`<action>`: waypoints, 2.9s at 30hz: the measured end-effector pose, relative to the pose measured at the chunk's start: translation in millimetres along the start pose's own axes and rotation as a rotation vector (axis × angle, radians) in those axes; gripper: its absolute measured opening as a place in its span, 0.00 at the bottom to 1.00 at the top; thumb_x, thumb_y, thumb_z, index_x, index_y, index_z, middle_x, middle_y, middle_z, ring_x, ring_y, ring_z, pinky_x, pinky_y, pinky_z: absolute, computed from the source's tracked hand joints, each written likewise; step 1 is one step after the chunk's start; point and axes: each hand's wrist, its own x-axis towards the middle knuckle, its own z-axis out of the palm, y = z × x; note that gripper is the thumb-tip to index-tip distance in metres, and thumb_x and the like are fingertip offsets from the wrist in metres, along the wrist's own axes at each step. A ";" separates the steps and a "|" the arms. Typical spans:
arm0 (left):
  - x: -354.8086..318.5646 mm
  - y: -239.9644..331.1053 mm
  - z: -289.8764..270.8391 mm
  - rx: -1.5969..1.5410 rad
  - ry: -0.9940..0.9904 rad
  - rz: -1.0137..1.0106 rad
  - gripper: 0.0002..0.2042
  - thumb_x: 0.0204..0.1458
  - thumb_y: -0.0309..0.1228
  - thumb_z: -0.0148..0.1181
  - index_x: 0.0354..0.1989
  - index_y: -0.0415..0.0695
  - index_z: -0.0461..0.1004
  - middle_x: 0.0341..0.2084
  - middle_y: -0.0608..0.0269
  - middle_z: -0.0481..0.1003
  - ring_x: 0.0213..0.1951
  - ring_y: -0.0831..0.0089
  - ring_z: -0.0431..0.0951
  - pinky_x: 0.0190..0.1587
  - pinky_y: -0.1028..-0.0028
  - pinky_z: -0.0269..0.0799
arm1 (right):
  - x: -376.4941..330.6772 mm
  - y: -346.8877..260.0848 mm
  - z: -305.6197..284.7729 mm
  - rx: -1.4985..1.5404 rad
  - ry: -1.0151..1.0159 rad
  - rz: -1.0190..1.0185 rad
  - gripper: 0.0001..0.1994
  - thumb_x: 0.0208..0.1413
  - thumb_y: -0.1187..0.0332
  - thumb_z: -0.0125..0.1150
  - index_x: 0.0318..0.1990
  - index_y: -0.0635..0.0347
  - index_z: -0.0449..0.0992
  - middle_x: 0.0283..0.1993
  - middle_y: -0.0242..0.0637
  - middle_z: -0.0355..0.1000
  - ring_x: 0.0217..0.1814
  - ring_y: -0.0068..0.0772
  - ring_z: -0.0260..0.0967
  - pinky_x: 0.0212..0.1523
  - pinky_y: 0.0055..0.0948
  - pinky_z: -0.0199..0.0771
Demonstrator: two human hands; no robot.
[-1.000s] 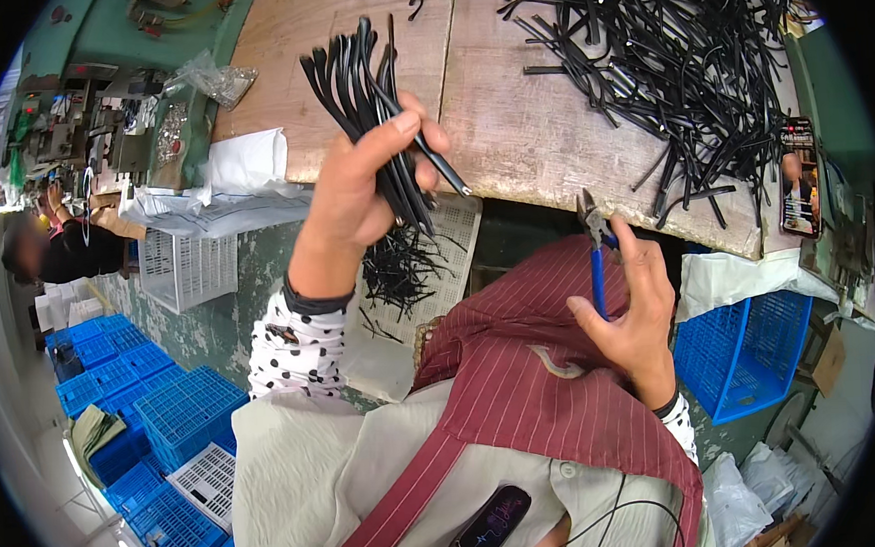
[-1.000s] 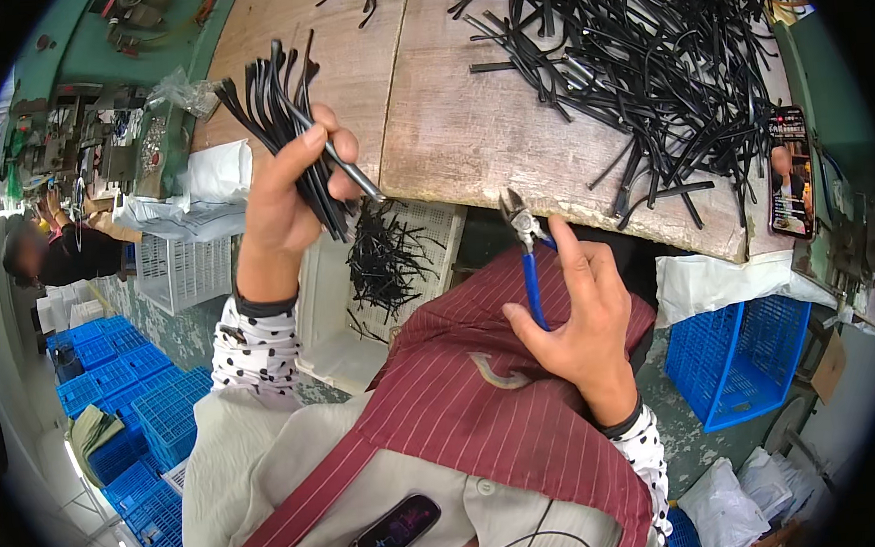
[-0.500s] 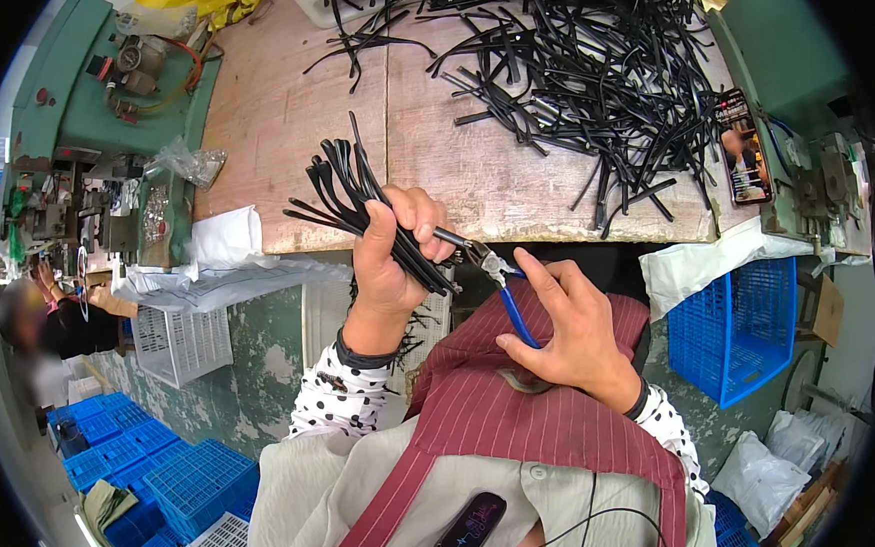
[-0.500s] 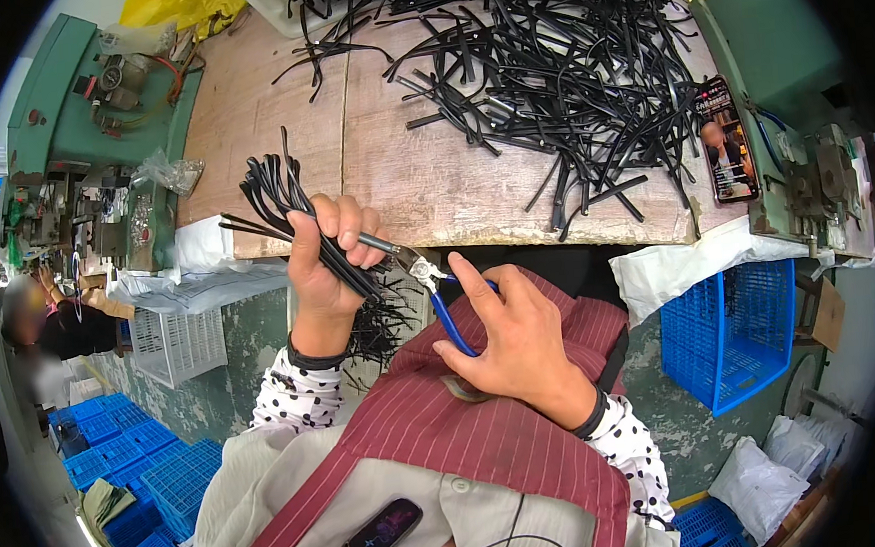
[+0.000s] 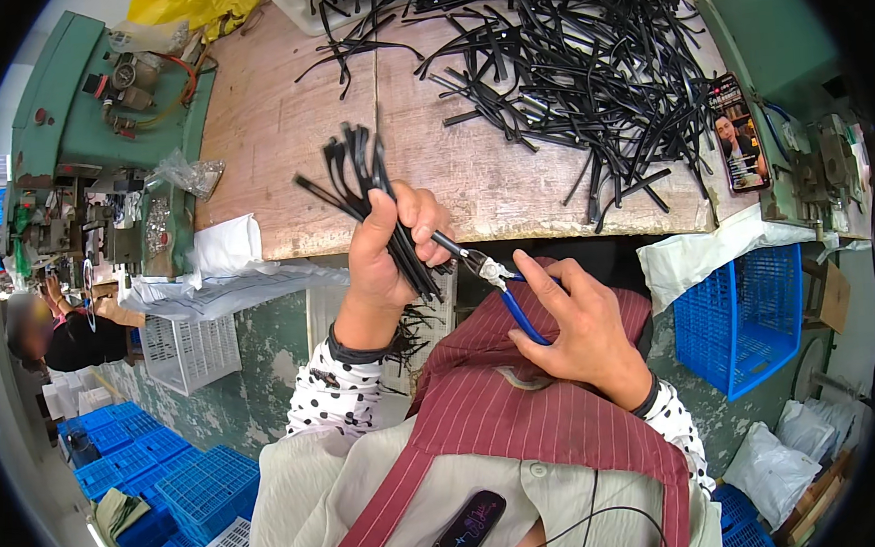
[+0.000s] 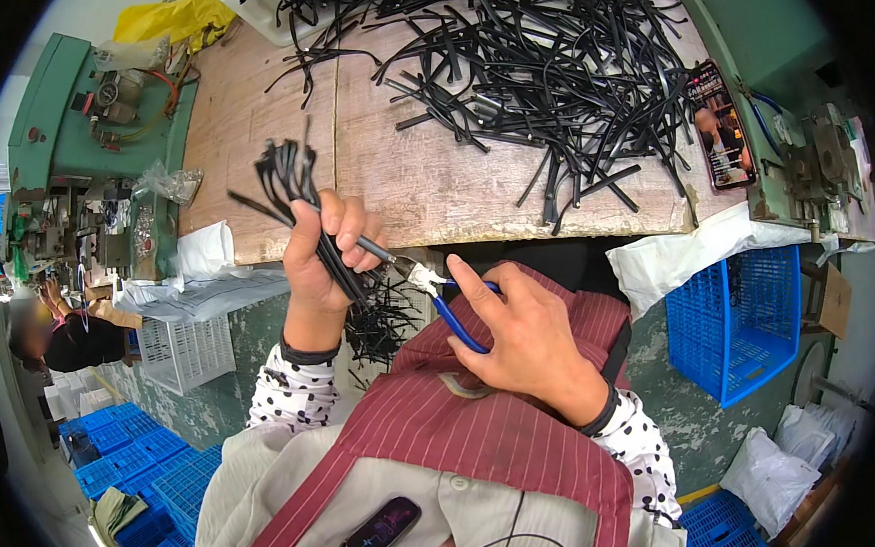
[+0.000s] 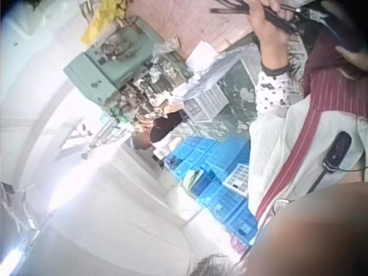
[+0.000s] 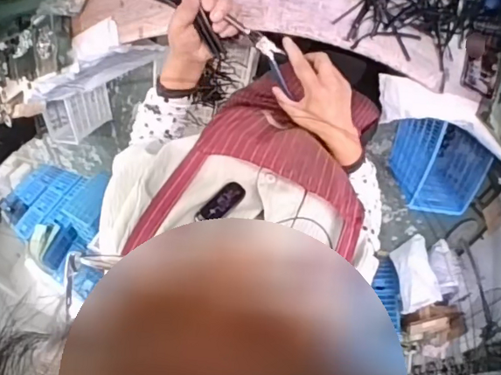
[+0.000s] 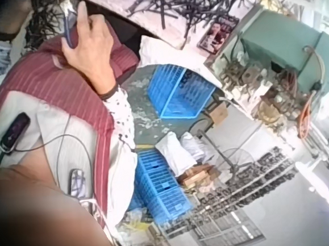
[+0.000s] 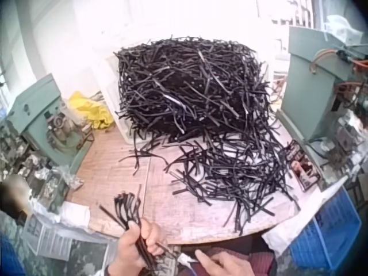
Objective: The person repeatedly picks up black cables from a pile on a wooden table and cuts them into shorter pieces using blue-handled pliers. The cut pieces are dropped back onto the table. The camera is head-mounted and shows the hands and work surface clearly.
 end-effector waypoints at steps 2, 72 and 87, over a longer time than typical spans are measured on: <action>2.9 0.5 -7.7 -0.127 -0.032 -0.099 0.21 0.68 0.52 0.45 0.30 0.47 0.65 0.23 0.68 0.64 0.23 0.78 0.62 0.27 0.76 0.62 | 2.7 -1.8 -7.5 -0.064 0.005 -0.042 0.42 0.37 0.65 0.76 0.67 0.52 0.69 0.41 0.42 0.68 0.38 0.42 0.70 0.36 0.37 0.75; 24.1 -28.2 18.2 0.481 0.002 0.332 0.14 0.66 0.41 0.54 0.32 0.46 0.64 0.20 0.67 0.66 0.22 0.75 0.63 0.35 0.71 0.63 | -3.5 9.1 0.7 0.199 0.050 0.117 0.46 0.36 0.56 0.78 0.67 0.56 0.67 0.40 0.42 0.69 0.37 0.43 0.73 0.38 0.37 0.76; 31.8 -16.8 0.6 -0.054 -0.096 -0.240 0.17 0.68 0.47 0.48 0.32 0.47 0.66 0.18 0.71 0.66 0.20 0.78 0.64 0.35 0.73 0.68 | -4.9 -0.4 -16.7 -0.056 0.061 0.027 0.44 0.35 0.63 0.77 0.66 0.55 0.69 0.42 0.43 0.68 0.39 0.42 0.70 0.39 0.37 0.75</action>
